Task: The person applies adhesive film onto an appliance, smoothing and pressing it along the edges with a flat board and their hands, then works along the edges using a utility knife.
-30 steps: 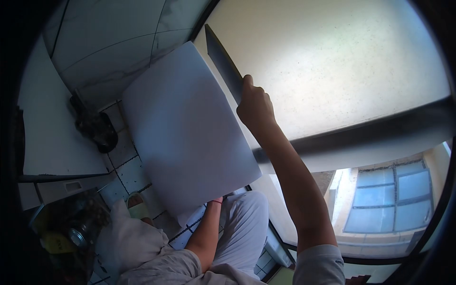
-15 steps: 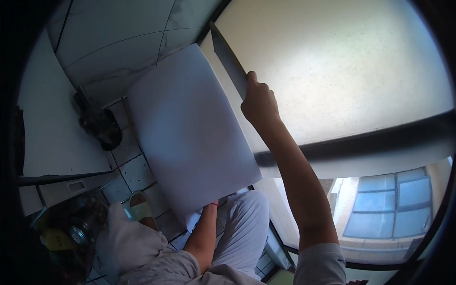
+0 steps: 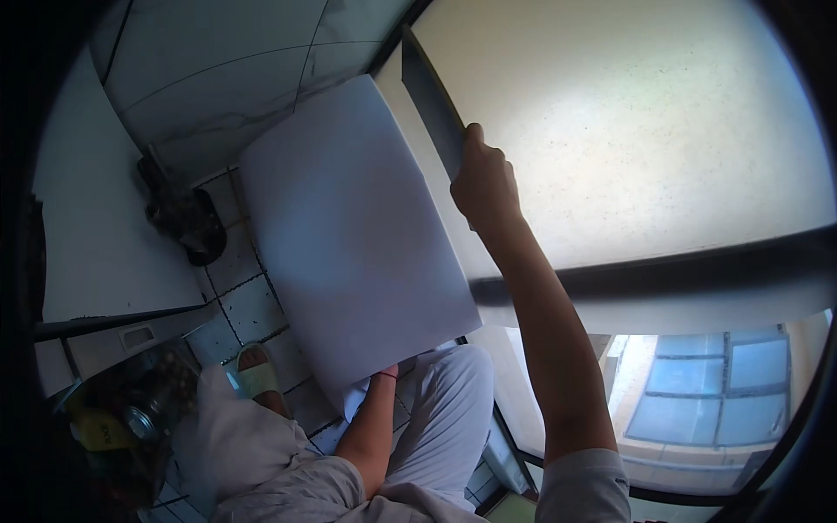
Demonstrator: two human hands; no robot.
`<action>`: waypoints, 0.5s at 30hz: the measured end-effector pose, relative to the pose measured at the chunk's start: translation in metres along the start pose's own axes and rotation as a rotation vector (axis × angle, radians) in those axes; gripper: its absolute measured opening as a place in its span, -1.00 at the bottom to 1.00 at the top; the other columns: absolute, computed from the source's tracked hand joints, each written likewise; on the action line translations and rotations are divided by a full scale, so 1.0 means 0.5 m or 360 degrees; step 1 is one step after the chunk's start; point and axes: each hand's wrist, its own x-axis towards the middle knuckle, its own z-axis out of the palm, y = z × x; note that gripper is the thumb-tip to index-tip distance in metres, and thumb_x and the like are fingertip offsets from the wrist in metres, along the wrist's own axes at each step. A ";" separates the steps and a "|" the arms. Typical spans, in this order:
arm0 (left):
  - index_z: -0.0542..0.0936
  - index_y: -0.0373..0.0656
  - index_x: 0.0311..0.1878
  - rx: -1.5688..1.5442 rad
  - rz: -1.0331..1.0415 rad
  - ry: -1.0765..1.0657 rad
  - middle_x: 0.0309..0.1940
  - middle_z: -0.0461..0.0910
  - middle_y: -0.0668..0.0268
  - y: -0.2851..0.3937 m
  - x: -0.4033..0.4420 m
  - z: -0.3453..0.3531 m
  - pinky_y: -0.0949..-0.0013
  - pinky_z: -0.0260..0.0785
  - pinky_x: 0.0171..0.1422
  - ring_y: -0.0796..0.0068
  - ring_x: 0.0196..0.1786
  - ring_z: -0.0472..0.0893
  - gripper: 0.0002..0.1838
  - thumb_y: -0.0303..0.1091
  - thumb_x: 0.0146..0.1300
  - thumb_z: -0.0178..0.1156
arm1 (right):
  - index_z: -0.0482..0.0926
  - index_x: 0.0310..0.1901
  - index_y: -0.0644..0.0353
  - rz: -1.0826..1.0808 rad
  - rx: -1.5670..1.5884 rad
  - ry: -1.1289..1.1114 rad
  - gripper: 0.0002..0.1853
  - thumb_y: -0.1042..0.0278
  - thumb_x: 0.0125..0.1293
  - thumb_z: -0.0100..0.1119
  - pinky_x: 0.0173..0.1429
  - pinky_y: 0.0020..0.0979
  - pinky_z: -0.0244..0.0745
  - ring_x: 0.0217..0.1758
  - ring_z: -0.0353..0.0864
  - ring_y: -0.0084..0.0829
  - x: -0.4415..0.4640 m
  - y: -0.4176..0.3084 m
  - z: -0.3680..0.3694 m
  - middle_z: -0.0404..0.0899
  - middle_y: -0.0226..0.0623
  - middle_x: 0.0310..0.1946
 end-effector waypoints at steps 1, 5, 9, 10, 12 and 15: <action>0.60 -0.11 0.20 0.0015 -0.0003 0.0003 0.05 0.71 0.29 0.001 -0.001 0.000 0.29 0.66 0.02 0.38 -0.01 0.72 -0.65 -0.13 0.51 0.15 | 0.32 0.02 0.35 0.0060 -0.0009 -0.0093 -0.68 0.73 0.24 0.04 -0.16 0.11 0.70 -0.20 0.72 0.33 0.008 -0.006 0.013 0.66 0.35 -0.35; 0.60 -0.12 0.19 0.0042 -0.0014 0.0046 0.04 0.72 0.29 -0.001 -0.004 -0.010 0.28 0.65 0.03 0.38 -0.02 0.72 -0.65 -0.12 0.51 0.15 | 0.31 0.00 0.34 -0.0061 -0.0058 0.0017 -0.69 0.75 0.23 0.01 -0.11 0.11 0.70 -0.18 0.72 0.35 0.006 -0.009 -0.022 0.65 0.36 -0.35; 0.61 -0.12 0.18 0.0133 -0.0023 0.0091 0.03 0.72 0.30 -0.004 -0.005 -0.016 0.27 0.65 0.03 0.38 -0.04 0.73 -0.64 -0.10 0.52 0.14 | 0.31 0.01 0.34 -0.0040 -0.0029 0.0018 -0.71 0.71 0.25 0.01 -0.07 0.11 0.69 -0.17 0.72 0.33 0.012 -0.008 0.007 0.66 0.34 -0.32; 0.61 -0.12 0.18 0.0188 -0.0027 0.0121 0.02 0.72 0.30 -0.008 -0.009 -0.019 0.27 0.65 0.03 0.38 -0.04 0.73 -0.64 -0.09 0.52 0.14 | 0.31 0.03 0.34 -0.0008 -0.0027 -0.0065 -0.70 0.69 0.26 0.00 -0.06 0.12 0.68 -0.16 0.72 0.33 0.015 -0.018 0.015 0.66 0.33 -0.31; 0.61 -0.12 0.18 0.0307 -0.0046 0.0178 0.02 0.73 0.30 -0.012 -0.017 -0.019 0.27 0.65 0.04 0.38 -0.05 0.73 -0.63 -0.08 0.52 0.14 | 0.31 0.04 0.33 -0.0018 -0.0108 -0.0057 -0.69 0.68 0.28 0.01 -0.06 0.12 0.67 -0.16 0.72 0.33 0.020 -0.019 0.004 0.66 0.33 -0.31; 0.61 -0.12 0.17 0.0691 -0.0160 0.0367 0.01 0.73 0.30 -0.035 -0.042 -0.028 0.26 0.65 0.04 0.38 -0.06 0.73 -0.63 -0.07 0.52 0.13 | 0.33 0.07 0.30 -0.0045 -0.0102 0.0086 -0.69 0.59 0.34 0.13 -0.08 0.10 0.67 -0.14 0.71 0.32 0.006 -0.003 -0.039 0.67 0.29 -0.29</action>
